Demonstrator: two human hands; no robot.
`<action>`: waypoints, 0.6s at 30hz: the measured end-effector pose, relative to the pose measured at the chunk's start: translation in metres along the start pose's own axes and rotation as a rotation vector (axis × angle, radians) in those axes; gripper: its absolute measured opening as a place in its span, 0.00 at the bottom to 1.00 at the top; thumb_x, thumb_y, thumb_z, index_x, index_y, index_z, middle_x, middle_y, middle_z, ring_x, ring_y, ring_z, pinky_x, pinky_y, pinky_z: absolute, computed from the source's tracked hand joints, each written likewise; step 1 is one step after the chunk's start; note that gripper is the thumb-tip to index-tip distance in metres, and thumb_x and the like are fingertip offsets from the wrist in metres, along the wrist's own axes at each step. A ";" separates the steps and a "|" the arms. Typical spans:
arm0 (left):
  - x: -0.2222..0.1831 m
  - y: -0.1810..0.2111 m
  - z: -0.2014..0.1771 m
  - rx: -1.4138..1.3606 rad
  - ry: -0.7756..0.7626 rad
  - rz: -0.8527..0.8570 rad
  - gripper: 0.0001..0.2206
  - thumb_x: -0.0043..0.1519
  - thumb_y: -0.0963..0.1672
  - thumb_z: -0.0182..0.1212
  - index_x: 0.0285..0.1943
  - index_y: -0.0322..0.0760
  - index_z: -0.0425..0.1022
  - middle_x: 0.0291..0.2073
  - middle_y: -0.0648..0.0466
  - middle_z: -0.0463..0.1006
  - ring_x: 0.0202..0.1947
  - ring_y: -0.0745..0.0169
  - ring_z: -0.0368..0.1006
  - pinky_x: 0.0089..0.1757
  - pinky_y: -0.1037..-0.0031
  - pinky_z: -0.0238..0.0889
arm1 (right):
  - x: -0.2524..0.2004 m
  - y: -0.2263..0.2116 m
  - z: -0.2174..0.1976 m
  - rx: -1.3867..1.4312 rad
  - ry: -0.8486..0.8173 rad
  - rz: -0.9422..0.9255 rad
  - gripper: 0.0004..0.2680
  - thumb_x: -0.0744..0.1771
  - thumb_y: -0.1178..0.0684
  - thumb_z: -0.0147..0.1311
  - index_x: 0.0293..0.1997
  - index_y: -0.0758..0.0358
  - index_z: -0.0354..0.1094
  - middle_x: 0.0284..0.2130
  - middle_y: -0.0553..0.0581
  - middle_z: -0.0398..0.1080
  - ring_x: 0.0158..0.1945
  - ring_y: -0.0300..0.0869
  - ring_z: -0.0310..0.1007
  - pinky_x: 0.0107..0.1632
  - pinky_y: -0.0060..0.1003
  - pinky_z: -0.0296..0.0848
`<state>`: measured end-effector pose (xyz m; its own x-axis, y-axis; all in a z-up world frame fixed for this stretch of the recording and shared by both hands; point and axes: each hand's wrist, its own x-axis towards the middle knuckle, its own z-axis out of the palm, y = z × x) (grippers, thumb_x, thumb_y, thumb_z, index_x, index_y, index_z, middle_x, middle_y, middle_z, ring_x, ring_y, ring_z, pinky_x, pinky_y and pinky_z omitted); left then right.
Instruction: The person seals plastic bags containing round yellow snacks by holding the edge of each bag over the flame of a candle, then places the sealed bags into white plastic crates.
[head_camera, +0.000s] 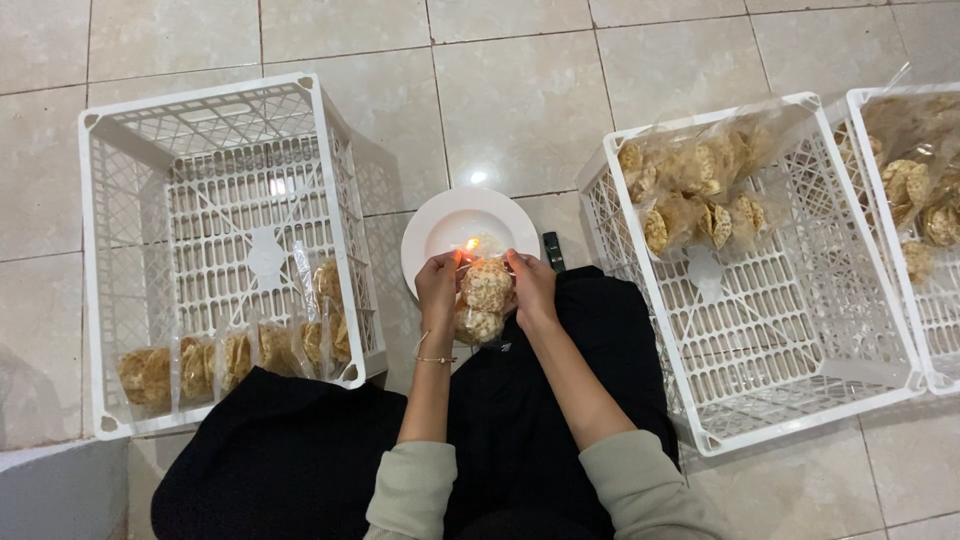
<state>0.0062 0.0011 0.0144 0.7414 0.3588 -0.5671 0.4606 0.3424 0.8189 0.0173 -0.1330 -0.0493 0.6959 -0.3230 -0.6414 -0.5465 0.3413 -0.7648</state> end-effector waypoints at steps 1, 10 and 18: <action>-0.002 0.002 0.000 -0.001 0.000 0.000 0.08 0.62 0.45 0.63 0.37 0.35 0.79 0.30 0.48 0.83 0.27 0.71 0.76 0.27 0.85 0.61 | 0.004 0.003 -0.001 -0.001 0.000 0.000 0.10 0.66 0.48 0.63 0.39 0.65 0.76 0.32 0.59 0.75 0.33 0.49 0.80 0.30 0.43 0.80; -0.006 0.002 0.004 0.000 -0.016 -0.009 0.07 0.62 0.45 0.63 0.37 0.36 0.78 0.30 0.48 0.83 0.27 0.70 0.76 0.27 0.85 0.60 | -0.007 -0.004 -0.004 0.007 0.021 0.002 0.10 0.67 0.46 0.62 0.38 0.63 0.74 0.31 0.58 0.75 0.32 0.50 0.80 0.27 0.42 0.79; -0.012 0.002 0.006 0.000 -0.052 0.002 0.08 0.61 0.45 0.62 0.40 0.35 0.78 0.31 0.48 0.84 0.30 0.70 0.78 0.28 0.88 0.61 | -0.019 -0.011 -0.007 0.013 -0.003 -0.017 0.10 0.69 0.48 0.59 0.41 0.67 0.73 0.32 0.62 0.74 0.33 0.49 0.79 0.30 0.40 0.79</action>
<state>0.0013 -0.0074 0.0235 0.7667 0.3135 -0.5603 0.4595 0.3415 0.8199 0.0064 -0.1366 -0.0292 0.7063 -0.3260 -0.6284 -0.5289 0.3471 -0.7745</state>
